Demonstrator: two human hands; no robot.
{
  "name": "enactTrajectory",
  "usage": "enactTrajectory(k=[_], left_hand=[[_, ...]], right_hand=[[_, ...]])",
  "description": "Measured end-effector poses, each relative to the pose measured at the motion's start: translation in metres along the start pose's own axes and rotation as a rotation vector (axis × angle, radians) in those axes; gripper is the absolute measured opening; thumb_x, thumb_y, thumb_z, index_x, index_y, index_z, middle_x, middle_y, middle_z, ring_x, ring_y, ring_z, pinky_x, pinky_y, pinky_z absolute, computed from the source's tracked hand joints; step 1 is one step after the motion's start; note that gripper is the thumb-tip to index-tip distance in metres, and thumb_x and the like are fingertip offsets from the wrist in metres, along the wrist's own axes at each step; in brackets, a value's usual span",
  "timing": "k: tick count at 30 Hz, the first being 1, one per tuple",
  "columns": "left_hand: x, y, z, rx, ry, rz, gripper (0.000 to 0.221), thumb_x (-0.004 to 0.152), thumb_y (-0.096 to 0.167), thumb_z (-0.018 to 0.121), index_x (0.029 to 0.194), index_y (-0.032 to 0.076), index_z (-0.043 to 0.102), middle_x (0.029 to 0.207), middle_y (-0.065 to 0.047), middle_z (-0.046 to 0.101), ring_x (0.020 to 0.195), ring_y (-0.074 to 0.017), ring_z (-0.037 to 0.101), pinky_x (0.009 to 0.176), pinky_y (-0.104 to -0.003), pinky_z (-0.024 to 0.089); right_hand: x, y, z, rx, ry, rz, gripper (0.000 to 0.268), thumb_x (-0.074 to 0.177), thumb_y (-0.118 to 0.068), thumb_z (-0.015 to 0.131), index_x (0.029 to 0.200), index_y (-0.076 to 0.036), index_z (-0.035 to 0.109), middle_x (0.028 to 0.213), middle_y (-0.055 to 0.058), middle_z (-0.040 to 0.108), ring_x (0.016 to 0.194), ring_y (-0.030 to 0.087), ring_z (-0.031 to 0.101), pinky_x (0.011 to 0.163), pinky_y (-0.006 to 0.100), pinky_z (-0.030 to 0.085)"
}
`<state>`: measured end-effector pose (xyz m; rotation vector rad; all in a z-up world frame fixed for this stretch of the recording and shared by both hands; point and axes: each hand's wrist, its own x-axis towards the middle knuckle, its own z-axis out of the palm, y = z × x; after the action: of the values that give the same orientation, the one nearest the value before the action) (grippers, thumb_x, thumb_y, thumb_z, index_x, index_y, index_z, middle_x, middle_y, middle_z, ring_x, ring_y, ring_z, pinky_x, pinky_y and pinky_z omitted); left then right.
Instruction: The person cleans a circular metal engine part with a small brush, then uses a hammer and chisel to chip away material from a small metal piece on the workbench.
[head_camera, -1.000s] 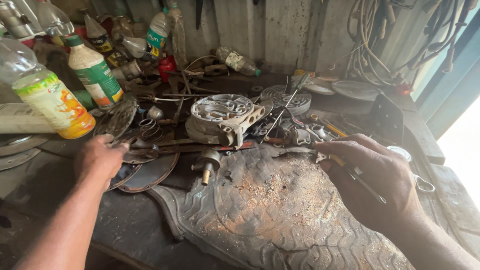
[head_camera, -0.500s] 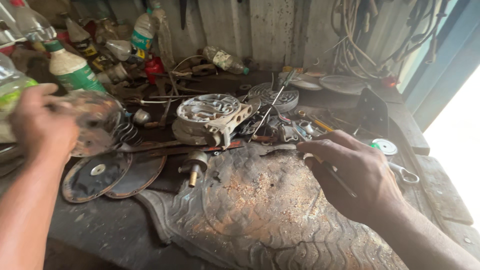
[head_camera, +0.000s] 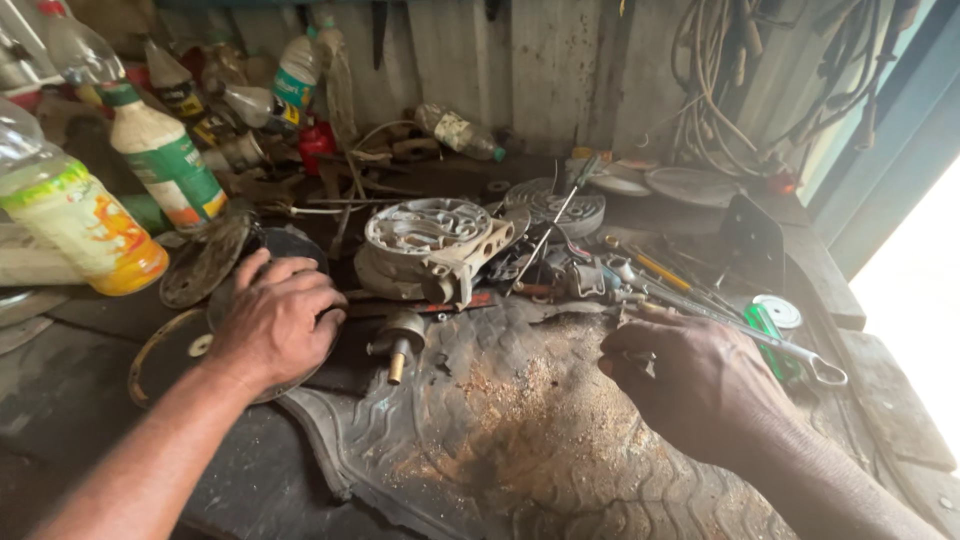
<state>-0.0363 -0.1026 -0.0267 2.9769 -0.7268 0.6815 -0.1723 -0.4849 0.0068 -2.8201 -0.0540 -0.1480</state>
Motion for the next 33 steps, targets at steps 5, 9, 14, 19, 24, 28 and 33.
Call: enactTrajectory(k=[5,9,14,19,24,28,33], left_hand=[[-0.010,-0.021,0.010,0.017,0.093,0.146,0.022,0.081,0.022,0.068,0.099,0.018,0.080,0.113,0.001,0.074,0.126,-0.0223,0.057,0.119,-0.054,0.025],[-0.012,-0.026,0.018,0.158,0.163,0.260,0.019,0.089,0.022,0.062,0.101,0.016,0.076,0.113,-0.001,0.072,0.123,-0.0204,0.059,0.120,-0.053,0.029],[-0.009,-0.036,0.015,0.315,0.298,0.368,0.019,0.096,0.023,0.057,0.106,0.014,0.071,0.112,-0.003,0.069,0.120,-0.0208,0.061,0.120,-0.052,0.032],[0.000,-0.053,-0.008,0.553,0.282,0.402,0.018,0.097,0.022,0.056,0.109,0.020,0.070,0.110,-0.002,0.071,0.116,-0.0188,0.067,0.119,-0.050,0.035],[-0.017,-0.081,-0.048,0.616,0.317,0.313,0.016,0.101,0.026,0.063,0.112,0.015,0.068,0.107,-0.005,0.075,0.108,-0.0207,0.071,0.120,-0.045,0.039],[-0.046,-0.081,-0.088,0.512,0.375,0.270,0.008,0.101,0.021,0.068,0.101,0.014,0.072,0.097,-0.003,0.075,0.094,-0.0204,0.069,0.115,-0.045,0.042],[-0.071,-0.027,-0.127,0.346,0.470,0.413,0.004,0.102,0.013,0.069,0.099,0.014,0.072,0.100,-0.003,0.071,0.099,-0.0222,0.069,0.117,-0.046,0.039]], right_hand=[[0.001,-0.007,-0.001,0.009,-0.014,0.044,0.027,0.092,-0.040,0.066,0.109,-0.024,0.080,0.100,-0.002,0.079,0.084,0.016,0.077,0.079,0.035,0.061],[0.006,-0.008,-0.008,-0.050,0.032,-0.040,0.030,0.092,-0.045,0.068,0.102,-0.020,0.081,0.089,0.000,0.078,0.075,0.016,0.073,0.069,0.037,0.059],[0.031,-0.005,-0.015,-0.268,-0.002,-0.049,0.039,0.101,-0.047,0.055,0.095,-0.015,0.075,0.082,0.000,0.072,0.058,0.013,0.063,0.052,0.032,0.057],[0.077,0.000,-0.018,-0.438,-0.066,-0.037,0.037,0.103,-0.048,0.052,0.110,-0.017,0.071,0.081,0.001,0.071,0.059,0.014,0.061,0.053,0.031,0.057],[0.092,0.005,-0.007,-0.407,0.356,-0.491,0.044,0.087,-0.048,0.069,0.117,-0.018,0.077,0.114,0.013,0.073,0.077,0.024,0.071,0.049,0.034,0.060],[0.061,-0.010,-0.017,-0.270,0.242,-0.389,0.028,0.098,-0.037,0.062,0.113,-0.018,0.077,0.114,0.006,0.076,0.086,0.020,0.073,0.067,0.035,0.063],[0.007,-0.070,-0.031,-0.133,0.541,-0.846,0.023,0.105,-0.033,0.062,0.110,-0.015,0.075,0.108,0.005,0.076,0.100,0.020,0.073,0.085,0.039,0.062]])
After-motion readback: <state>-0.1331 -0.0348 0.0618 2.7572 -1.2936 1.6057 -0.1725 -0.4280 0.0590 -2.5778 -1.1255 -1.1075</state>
